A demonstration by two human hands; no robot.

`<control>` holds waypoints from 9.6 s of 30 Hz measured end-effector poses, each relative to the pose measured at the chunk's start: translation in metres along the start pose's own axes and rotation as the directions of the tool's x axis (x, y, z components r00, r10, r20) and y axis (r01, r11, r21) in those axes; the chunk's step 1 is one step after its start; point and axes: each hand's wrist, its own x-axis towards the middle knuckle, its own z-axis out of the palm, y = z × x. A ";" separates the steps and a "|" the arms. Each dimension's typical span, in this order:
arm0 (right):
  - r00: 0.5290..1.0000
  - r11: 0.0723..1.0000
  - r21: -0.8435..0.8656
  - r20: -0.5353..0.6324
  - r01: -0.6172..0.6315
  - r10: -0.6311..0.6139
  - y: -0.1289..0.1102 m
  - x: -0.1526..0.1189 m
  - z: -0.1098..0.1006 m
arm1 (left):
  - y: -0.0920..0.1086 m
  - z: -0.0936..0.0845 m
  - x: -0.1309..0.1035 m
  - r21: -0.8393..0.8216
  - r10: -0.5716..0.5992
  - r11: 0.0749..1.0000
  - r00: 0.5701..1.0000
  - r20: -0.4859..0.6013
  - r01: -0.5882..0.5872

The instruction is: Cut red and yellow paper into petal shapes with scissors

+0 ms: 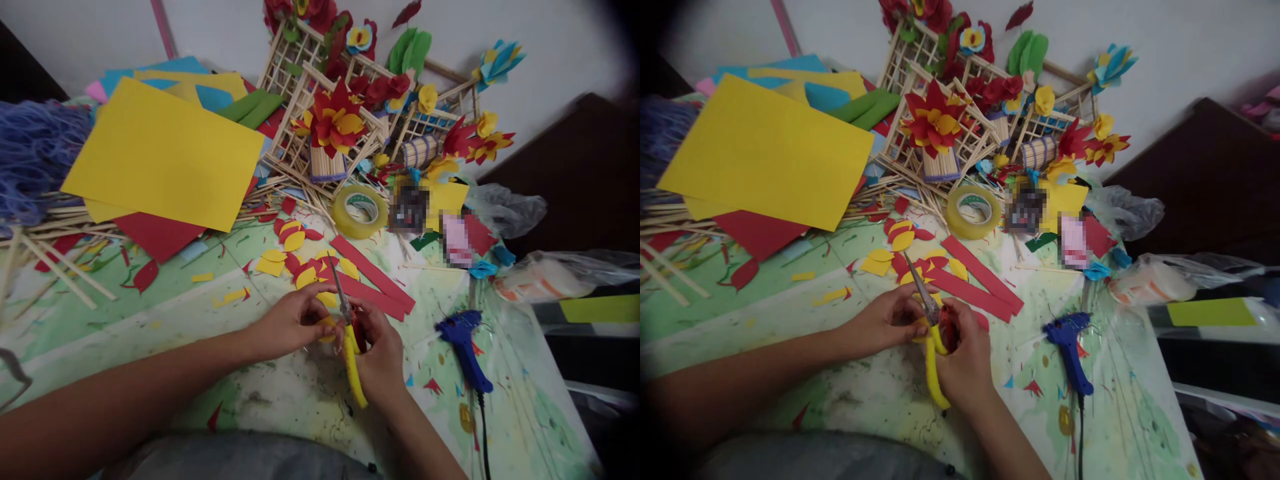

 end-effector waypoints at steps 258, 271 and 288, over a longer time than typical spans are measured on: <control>0.936 0.521 -0.783 0.222 0.339 -0.275 0.015 0.003 -0.043 | 0.018 -0.020 0.012 -0.078 0.052 0.994 0.953 -0.298 -0.078; 0.940 0.502 -0.799 0.235 0.331 -0.246 0.014 0.003 -0.041 | 0.013 -0.021 0.013 -0.072 0.069 0.993 0.968 -0.241 -0.089; 0.931 0.509 -0.785 0.239 0.353 -0.277 0.015 0.003 -0.041 | 0.015 -0.020 0.013 -0.124 0.042 0.989 0.962 -0.269 -0.077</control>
